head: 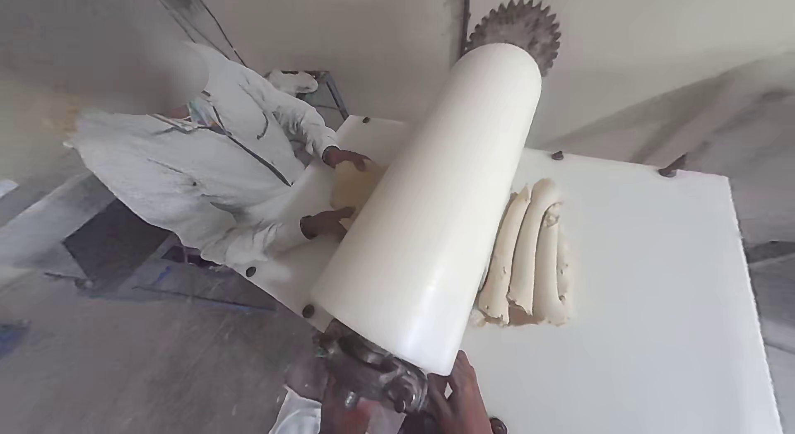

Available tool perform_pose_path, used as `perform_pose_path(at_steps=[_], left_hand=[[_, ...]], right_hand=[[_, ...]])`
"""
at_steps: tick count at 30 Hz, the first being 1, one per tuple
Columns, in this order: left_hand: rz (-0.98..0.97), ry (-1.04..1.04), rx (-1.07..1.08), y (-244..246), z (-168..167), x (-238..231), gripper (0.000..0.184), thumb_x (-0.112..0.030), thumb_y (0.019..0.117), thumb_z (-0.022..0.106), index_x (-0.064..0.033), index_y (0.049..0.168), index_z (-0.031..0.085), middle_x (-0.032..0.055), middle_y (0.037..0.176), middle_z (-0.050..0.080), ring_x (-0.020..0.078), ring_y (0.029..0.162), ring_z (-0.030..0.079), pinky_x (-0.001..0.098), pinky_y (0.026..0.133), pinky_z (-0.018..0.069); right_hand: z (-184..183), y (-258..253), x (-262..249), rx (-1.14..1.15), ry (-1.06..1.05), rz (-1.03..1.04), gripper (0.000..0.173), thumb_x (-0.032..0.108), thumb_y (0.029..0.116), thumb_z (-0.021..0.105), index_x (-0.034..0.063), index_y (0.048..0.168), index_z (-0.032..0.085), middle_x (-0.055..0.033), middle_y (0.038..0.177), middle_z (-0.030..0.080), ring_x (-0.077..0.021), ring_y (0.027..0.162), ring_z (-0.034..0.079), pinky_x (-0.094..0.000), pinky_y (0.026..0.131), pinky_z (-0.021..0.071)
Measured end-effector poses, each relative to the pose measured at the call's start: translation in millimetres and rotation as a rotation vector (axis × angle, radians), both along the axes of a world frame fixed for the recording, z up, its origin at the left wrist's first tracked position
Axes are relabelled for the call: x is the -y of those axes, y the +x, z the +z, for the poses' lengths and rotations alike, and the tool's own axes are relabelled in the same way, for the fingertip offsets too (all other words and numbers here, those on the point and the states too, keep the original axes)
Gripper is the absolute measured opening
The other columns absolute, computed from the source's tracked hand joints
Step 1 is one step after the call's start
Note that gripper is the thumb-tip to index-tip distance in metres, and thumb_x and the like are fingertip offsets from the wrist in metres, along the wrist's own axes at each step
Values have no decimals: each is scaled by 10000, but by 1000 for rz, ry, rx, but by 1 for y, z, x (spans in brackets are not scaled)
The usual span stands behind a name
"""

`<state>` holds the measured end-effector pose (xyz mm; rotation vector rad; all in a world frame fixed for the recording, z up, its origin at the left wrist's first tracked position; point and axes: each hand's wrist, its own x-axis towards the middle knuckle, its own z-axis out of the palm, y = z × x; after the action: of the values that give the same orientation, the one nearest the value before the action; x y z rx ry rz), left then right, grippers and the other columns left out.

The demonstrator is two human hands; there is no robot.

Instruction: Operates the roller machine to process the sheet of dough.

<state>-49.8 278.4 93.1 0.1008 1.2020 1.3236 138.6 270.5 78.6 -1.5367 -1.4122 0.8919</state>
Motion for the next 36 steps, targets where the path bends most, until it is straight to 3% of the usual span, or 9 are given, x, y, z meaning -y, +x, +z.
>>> perform_pose_path(at_steps=[3,7,10,15,22,26,30,33,36], left_hand=[[-39,53,-50,-7,5,2,446,-347,1099,169,-152,1090,571,-41,904,718,90,867,705,312,764,593],[-198,64,-205,-14,8,16,402,-214,1101,160,-6,1286,451,11,1042,622,107,965,633,327,922,540],[-312,102,-175,-11,2,28,379,-210,1081,263,-148,1073,637,-63,989,749,84,968,706,310,923,558],[-278,98,-171,-6,-3,28,383,-175,1100,193,-76,1164,558,-37,999,734,113,955,714,307,872,578],[-312,131,-268,-8,-4,25,345,-175,1090,201,-54,1244,486,-58,1043,709,77,974,691,298,876,565],[-350,-97,-217,19,34,16,425,-103,1108,171,112,1438,334,185,1298,548,183,1141,578,307,1015,465],[-281,14,-71,26,14,15,361,-138,1074,208,-29,1055,553,39,898,652,123,857,641,310,831,543],[-288,108,77,25,-3,16,492,-281,1060,223,-171,854,656,-42,781,712,101,819,698,351,821,567],[-317,124,158,27,-9,17,548,-461,1056,204,-210,918,672,-56,862,741,111,899,708,379,852,567]], right_hand=[[-9,-2,-6,2,90,-113,193,98,866,618,5,942,770,-134,996,732,-350,962,660,-537,797,502],[-17,1,-8,-112,146,-66,199,125,929,617,19,980,777,-107,1029,750,-220,1016,692,-380,933,552],[-18,-5,-7,-216,31,58,259,155,970,589,0,1102,749,-121,1040,757,-194,1009,719,-399,939,562],[-8,-3,-13,-340,-81,7,311,178,893,703,-40,1114,686,-93,996,742,-90,929,710,-285,860,584],[-7,-19,-22,-213,-179,-211,310,308,829,809,9,877,745,-114,806,703,-244,811,684,-453,778,542],[-2,-23,-23,-258,-162,-252,261,235,821,807,-2,903,734,-93,820,726,-172,791,701,-382,772,565],[2,-25,-24,-361,-160,-317,335,185,788,824,0,1005,648,-45,813,704,-91,731,682,-305,714,572],[5,-17,-27,-322,-127,-353,297,123,768,772,5,1007,641,-31,783,653,-115,685,632,-335,645,537],[-2,-5,-26,-286,-24,-353,207,91,822,700,-6,994,641,-41,780,645,-101,669,618,-292,629,528]])
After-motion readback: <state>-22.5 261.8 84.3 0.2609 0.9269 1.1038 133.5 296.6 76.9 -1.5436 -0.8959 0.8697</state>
